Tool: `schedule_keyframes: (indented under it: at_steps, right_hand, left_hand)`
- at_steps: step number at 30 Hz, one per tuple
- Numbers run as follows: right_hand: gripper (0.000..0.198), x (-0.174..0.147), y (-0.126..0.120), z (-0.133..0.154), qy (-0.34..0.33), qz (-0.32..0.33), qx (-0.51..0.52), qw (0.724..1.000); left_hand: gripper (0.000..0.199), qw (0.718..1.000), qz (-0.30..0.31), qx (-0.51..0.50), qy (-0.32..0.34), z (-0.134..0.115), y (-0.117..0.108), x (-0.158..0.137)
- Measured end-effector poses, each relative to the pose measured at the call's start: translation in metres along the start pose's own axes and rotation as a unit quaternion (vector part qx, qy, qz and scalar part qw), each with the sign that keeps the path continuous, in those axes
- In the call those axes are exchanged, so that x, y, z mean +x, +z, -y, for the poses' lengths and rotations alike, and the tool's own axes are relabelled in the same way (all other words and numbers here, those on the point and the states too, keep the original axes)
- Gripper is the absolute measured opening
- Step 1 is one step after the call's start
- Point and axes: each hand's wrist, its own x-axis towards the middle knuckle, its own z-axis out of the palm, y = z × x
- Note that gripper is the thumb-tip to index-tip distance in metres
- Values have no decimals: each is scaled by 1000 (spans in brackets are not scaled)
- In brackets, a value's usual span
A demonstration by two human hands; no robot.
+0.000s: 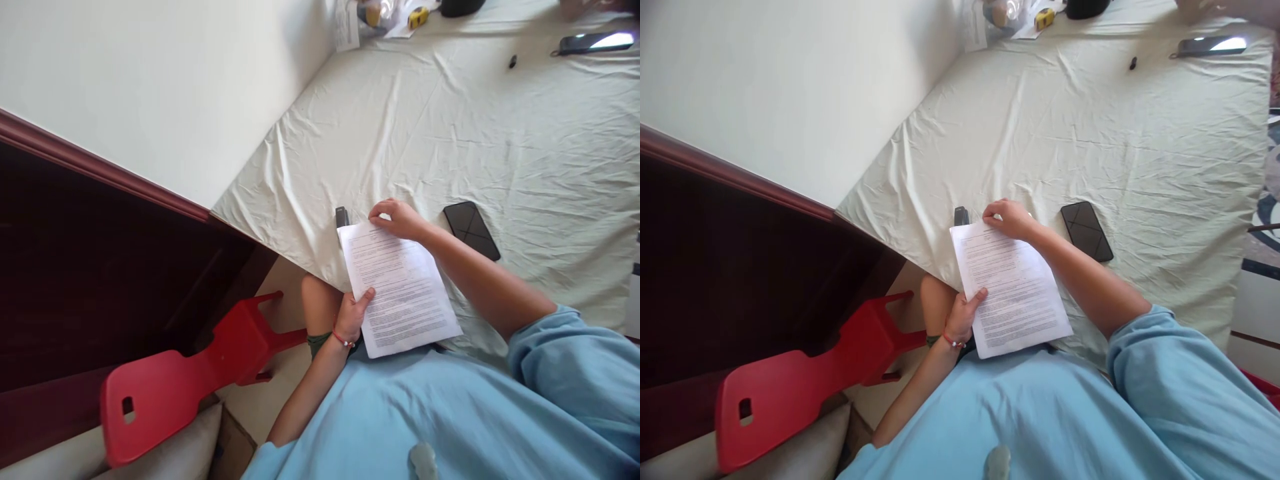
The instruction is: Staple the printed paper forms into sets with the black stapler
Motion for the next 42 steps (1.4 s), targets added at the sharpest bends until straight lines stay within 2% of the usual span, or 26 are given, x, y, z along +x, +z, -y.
schedule_keyframes:
  at_steps: [4,8,10,12,15,18,22,27,33,40,42]
  right_hand:
    - [43,-37,-10,-20,100,-113,-119,981]
    - [64,-105,-27,-50,267,-204,-233,913]
    - [80,-135,-30,-62,344,-220,-248,879]
    - [94,-156,-25,-69,385,-214,-251,862]
    - [102,-165,-12,-72,390,-206,-254,861]
    - [96,-158,-4,-73,392,-225,-252,856]
    - [91,-145,-4,-75,421,-245,-245,838]
    - [87,-141,-7,-78,407,-249,-247,843]
    - [78,-137,-4,-79,419,-239,-279,831]
    - [83,-139,12,-76,384,-265,-267,843]
    - [85,-139,15,-70,343,-291,-262,854]
  left_hand:
    - [62,998,-55,-10,10,-1,-14,7]
    - [60,995,-98,5,33,-4,-26,11]
    - [56,994,-100,8,35,-3,-30,13]
    - [55,995,-97,2,36,0,-33,14]
    - [54,994,-104,-3,44,6,-36,17]
    - [49,992,-114,6,49,10,-37,18]
    - [49,992,-113,16,60,11,-35,16]
    - [53,991,-115,42,62,8,-34,15]
    - [54,991,-104,55,70,11,-38,19]
    - [58,989,-108,70,76,13,-40,20]
    - [59,988,-108,77,80,13,-40,20]
